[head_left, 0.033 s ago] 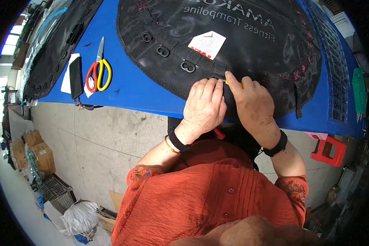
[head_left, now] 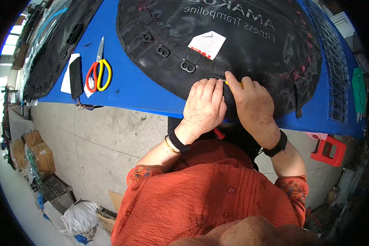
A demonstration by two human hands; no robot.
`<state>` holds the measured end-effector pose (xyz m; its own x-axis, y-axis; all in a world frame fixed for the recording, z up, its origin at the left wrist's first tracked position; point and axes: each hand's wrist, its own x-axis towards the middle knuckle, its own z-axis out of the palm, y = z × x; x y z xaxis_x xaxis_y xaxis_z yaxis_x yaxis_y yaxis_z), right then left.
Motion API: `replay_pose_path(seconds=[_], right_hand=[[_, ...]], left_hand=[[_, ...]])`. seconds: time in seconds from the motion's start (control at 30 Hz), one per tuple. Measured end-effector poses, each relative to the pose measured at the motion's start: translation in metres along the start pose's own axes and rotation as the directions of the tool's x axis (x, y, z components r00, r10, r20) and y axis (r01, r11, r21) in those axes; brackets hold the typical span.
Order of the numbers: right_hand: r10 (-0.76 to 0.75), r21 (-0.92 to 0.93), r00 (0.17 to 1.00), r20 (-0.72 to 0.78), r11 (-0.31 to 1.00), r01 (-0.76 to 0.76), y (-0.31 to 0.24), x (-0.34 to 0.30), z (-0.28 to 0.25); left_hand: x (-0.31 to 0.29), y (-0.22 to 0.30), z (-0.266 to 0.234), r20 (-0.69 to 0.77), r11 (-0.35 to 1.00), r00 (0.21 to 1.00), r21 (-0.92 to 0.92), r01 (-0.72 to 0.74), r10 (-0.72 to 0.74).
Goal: Trimming the edges and preparing the attachment loops of a fitness trampoline mat using a utility knife.
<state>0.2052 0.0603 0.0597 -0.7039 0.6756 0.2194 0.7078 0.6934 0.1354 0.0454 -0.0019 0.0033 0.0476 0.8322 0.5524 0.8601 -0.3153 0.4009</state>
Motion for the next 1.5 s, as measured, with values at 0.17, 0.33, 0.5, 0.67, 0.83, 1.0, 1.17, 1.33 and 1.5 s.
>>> replay_pose_path(seconds=[0.17, 0.33, 0.5, 0.67, 0.83, 1.0, 1.17, 1.33, 1.5], right_hand=[[0.018, -0.013, 1.000, 0.010, 1.000, -0.018, -0.001, -0.001, -0.001], [0.034, -0.013, 0.999, 0.024, 0.999, -0.033, -0.001, -0.003, -0.004], [0.047, -0.020, 0.999, 0.023, 0.999, -0.047, 0.001, -0.008, -0.004], [0.067, -0.023, 0.997, 0.030, 0.998, -0.066, 0.003, -0.012, -0.004], [0.088, -0.005, 0.996, 0.024, 0.996, -0.088, 0.005, -0.016, -0.004], [0.108, 0.020, 0.994, 0.007, 0.994, -0.108, 0.005, -0.015, -0.010], [0.068, 0.056, 0.997, -0.044, 0.996, -0.066, 0.000, -0.007, -0.005], [0.037, 0.075, 0.998, -0.048, 0.997, -0.034, -0.001, -0.002, 0.003], [0.030, 0.076, 0.999, -0.044, 0.997, -0.026, 0.000, 0.000, 0.002]], left_hand=[[0.000, 0.000, 0.001, 0.013, 1.000, 1.000, -0.012, 0.016, -0.015], [0.000, 0.000, 0.002, 0.013, 1.000, 1.000, -0.013, 0.017, -0.017], [-0.001, -0.001, 0.001, 0.006, 1.000, 1.000, -0.015, 0.014, -0.014], [-0.001, -0.001, 0.003, 0.003, 1.000, 1.000, -0.011, 0.010, -0.010], [-0.002, -0.001, 0.004, 0.000, 1.000, 1.000, -0.010, 0.016, -0.016], [-0.002, -0.001, 0.004, -0.006, 1.000, 1.000, -0.007, 0.011, -0.011], [-0.002, -0.001, 0.003, 0.007, 1.000, 1.000, 0.001, -0.003, 0.003], [-0.001, 0.000, 0.002, 0.011, 1.000, 1.000, -0.005, -0.002, 0.002], [-0.002, -0.001, 0.004, 0.010, 1.000, 1.000, 0.000, 0.001, -0.001]])
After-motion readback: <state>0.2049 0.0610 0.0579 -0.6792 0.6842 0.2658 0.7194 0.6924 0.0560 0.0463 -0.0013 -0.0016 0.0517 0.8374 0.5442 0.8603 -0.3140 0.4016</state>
